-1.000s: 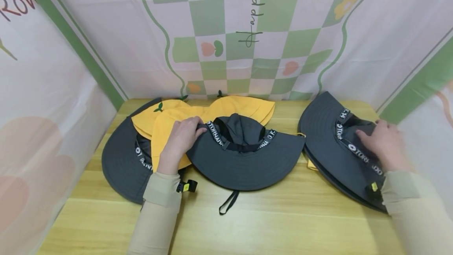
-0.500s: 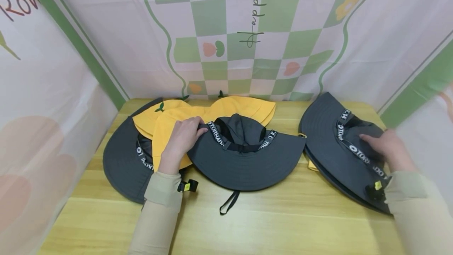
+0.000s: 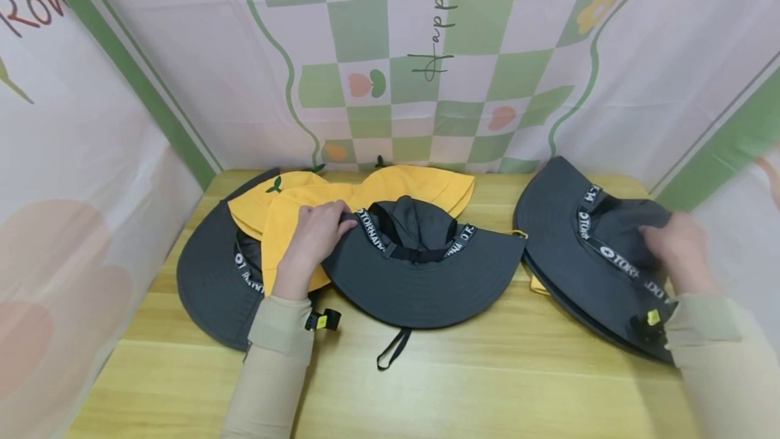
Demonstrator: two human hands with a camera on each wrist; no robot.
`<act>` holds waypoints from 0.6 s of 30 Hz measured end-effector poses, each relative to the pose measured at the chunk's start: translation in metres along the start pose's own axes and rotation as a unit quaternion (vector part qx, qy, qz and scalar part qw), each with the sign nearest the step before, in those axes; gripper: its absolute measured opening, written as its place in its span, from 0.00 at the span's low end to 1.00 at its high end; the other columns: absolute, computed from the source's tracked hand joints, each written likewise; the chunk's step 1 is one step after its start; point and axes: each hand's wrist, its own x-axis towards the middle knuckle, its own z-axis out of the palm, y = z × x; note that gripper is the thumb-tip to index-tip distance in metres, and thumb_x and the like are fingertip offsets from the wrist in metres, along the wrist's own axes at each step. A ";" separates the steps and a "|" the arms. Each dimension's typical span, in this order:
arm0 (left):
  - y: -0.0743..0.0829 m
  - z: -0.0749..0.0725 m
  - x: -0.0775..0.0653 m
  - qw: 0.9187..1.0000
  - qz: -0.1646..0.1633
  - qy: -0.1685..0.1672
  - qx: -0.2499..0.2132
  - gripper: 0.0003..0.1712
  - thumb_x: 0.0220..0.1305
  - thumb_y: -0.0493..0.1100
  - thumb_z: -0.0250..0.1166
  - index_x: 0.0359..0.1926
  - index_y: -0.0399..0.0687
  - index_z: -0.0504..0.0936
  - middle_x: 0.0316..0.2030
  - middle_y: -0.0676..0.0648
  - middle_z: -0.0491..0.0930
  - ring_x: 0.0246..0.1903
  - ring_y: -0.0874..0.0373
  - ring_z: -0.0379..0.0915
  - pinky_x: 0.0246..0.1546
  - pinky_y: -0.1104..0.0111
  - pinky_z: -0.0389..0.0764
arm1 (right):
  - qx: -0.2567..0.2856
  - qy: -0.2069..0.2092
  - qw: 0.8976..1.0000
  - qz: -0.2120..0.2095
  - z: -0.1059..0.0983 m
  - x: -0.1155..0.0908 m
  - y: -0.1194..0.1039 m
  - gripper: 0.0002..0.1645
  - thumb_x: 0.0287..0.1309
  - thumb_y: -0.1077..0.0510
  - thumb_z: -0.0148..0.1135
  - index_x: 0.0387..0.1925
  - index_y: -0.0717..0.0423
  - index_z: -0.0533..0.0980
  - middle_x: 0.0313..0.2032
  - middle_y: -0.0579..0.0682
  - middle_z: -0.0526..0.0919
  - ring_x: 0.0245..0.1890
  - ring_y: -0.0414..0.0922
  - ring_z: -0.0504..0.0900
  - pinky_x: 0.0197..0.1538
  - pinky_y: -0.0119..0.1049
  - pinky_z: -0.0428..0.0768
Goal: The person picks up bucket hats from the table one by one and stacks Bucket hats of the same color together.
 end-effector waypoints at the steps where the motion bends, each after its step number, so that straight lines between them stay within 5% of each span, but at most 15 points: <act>1: 0.000 0.000 0.000 1.000 -0.002 -0.001 -0.002 0.14 0.72 0.51 0.60 0.46 0.46 0.82 0.41 0.45 0.87 0.42 0.49 0.83 0.51 0.50 0.70 | 0.001 0.005 1.000 -0.004 -0.001 -0.001 -0.001 0.37 0.69 0.55 0.47 0.60 0.90 0.56 0.53 0.88 0.61 0.50 0.78 0.67 0.57 0.70 0.68; 10: -0.001 0.000 -0.001 1.000 -0.007 -0.002 -0.008 0.14 0.72 0.51 0.60 0.46 0.47 0.82 0.41 0.45 0.87 0.42 0.49 0.83 0.50 0.51 0.67 | 0.030 0.065 0.996 -0.059 -0.007 -0.009 -0.018 0.30 0.73 0.56 0.41 0.62 0.80 0.63 0.53 0.82 0.68 0.50 0.74 0.70 0.48 0.65 0.71; 18: -0.001 0.001 0.001 1.000 -0.003 0.001 -0.007 0.14 0.72 0.52 0.60 0.46 0.47 0.81 0.41 0.46 0.86 0.41 0.49 0.83 0.50 0.51 0.68 | 0.043 0.114 0.990 -0.063 -0.013 -0.011 -0.034 0.29 0.73 0.56 0.39 0.61 0.80 0.62 0.56 0.82 0.66 0.55 0.75 0.66 0.57 0.70 0.64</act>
